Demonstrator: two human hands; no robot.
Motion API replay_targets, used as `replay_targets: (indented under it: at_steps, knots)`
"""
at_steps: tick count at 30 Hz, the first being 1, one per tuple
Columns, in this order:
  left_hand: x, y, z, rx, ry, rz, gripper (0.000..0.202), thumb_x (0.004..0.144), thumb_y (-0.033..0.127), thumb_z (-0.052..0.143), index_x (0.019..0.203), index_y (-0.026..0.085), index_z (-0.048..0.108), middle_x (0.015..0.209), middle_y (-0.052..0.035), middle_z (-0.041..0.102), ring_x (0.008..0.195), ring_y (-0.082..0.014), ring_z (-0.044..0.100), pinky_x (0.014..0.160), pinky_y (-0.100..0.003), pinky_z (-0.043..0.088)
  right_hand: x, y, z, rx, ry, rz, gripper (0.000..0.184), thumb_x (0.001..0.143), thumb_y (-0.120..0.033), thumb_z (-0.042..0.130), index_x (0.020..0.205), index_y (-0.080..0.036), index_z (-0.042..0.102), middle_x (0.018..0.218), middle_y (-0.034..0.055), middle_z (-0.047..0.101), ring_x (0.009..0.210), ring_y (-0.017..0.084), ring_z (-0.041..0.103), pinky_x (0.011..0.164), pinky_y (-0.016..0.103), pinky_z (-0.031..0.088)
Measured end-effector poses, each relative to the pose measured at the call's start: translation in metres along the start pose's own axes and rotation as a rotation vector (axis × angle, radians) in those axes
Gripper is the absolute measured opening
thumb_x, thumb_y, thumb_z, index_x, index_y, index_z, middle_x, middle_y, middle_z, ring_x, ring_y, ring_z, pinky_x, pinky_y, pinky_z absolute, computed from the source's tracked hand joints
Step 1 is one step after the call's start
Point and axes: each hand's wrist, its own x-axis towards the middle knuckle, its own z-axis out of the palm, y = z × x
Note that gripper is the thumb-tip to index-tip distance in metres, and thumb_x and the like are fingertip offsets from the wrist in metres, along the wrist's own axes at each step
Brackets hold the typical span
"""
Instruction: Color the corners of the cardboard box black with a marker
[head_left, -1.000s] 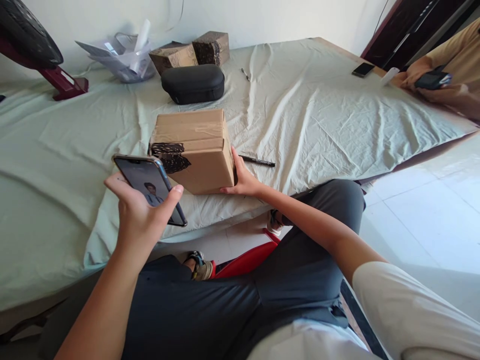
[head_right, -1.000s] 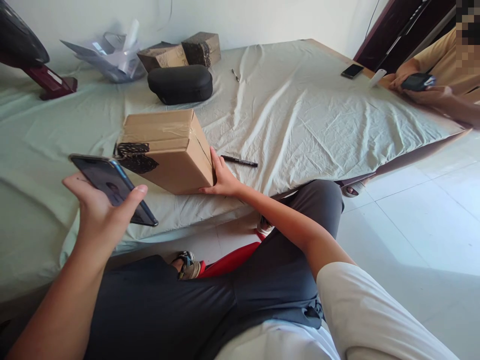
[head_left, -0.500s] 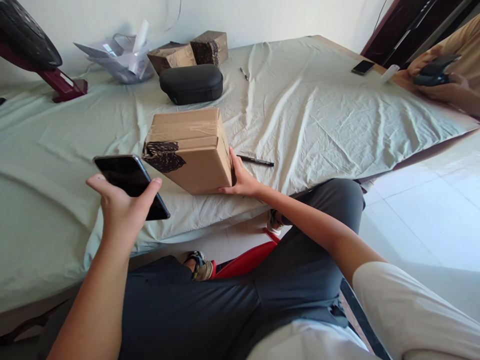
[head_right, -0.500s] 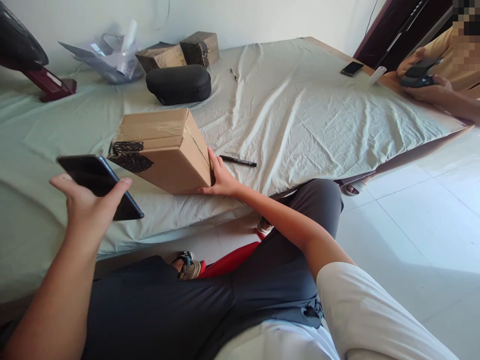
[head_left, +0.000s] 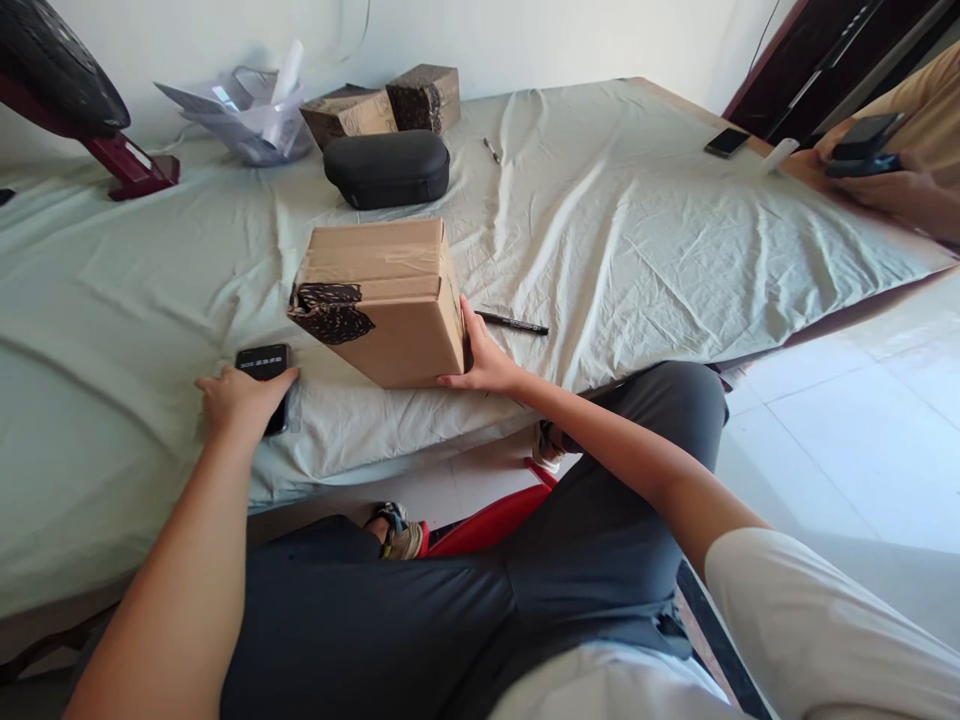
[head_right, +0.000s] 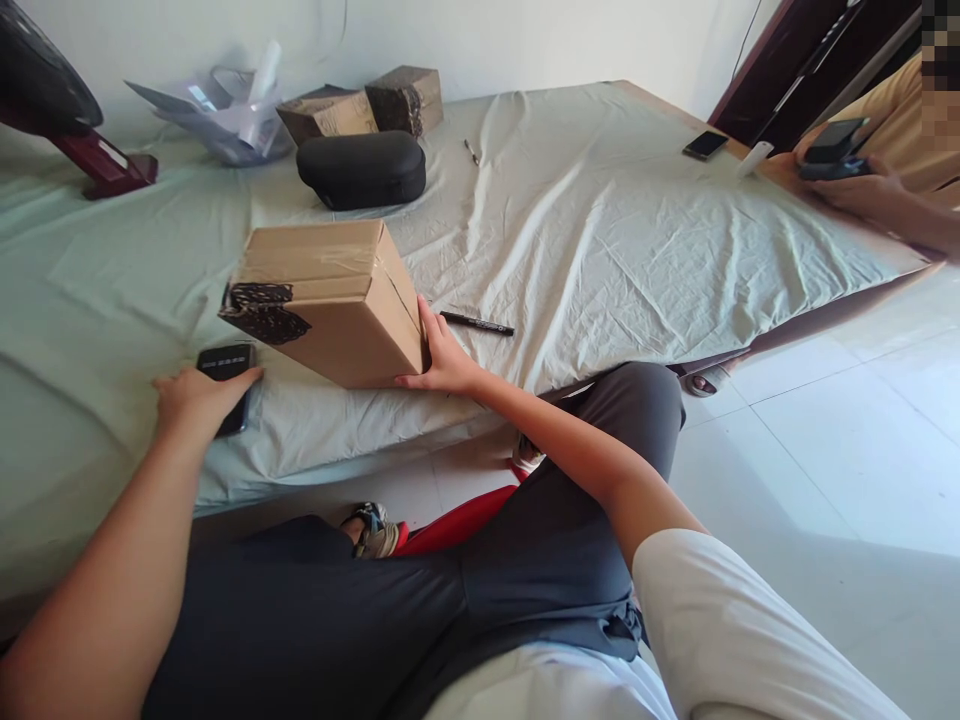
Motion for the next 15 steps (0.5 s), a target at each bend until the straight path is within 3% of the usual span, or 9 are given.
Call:
replay_targets:
  at_steps: [7,10,12,15]
  knots:
    - [0.015,-0.003,0.004,0.01,0.053,-0.025,0.108,0.076,0.071,0.08,0.141,-0.012,0.06,0.158,-0.0474,0.049,0.154,-0.061,0.044,0.12,-0.078,0.039,0.0,-0.002,-0.001,0.003,-0.009,0.002,0.169,0.066,-0.098,0.078,0.178,-0.007,-0.011,0.183,0.0326,0.016,0.174,0.048,0.013,0.143,0.065,0.011]
    - [0.031,-0.015,-0.002,-0.017,-0.013,0.029,0.108,0.071,0.083,0.076,0.127,-0.01,0.067,0.148,-0.0492,0.056,0.145,-0.0631,0.052,0.111,-0.081,0.044,-0.001,-0.004,-0.002,0.014,-0.006,0.016,0.17,0.065,-0.098,0.079,0.178,-0.007,-0.009,0.183,0.033,0.017,0.174,0.049,0.011,0.143,0.066,0.01]
    - [0.042,-0.029,-0.01,-0.053,-0.091,0.075,0.094,0.075,0.086,0.067,0.108,-0.002,0.073,0.122,-0.04,0.072,0.127,-0.0554,0.067,0.1,-0.076,0.054,-0.002,-0.005,-0.003,0.025,-0.003,0.027,0.17,0.063,-0.099,0.079,0.178,-0.008,-0.008,0.182,0.033,0.017,0.174,0.049,0.012,0.143,0.067,0.011]
    - [0.049,-0.051,-0.02,-0.144,-0.193,0.26,0.075,0.071,0.078,0.071,0.099,0.008,0.073,0.09,-0.0211,0.078,0.095,-0.0369,0.075,0.076,-0.052,0.065,-0.002,-0.008,-0.003,0.039,-0.003,0.036,0.169,0.062,-0.099,0.08,0.179,-0.011,-0.005,0.181,0.0318,0.02,0.173,0.05,0.016,0.142,0.069,0.013]
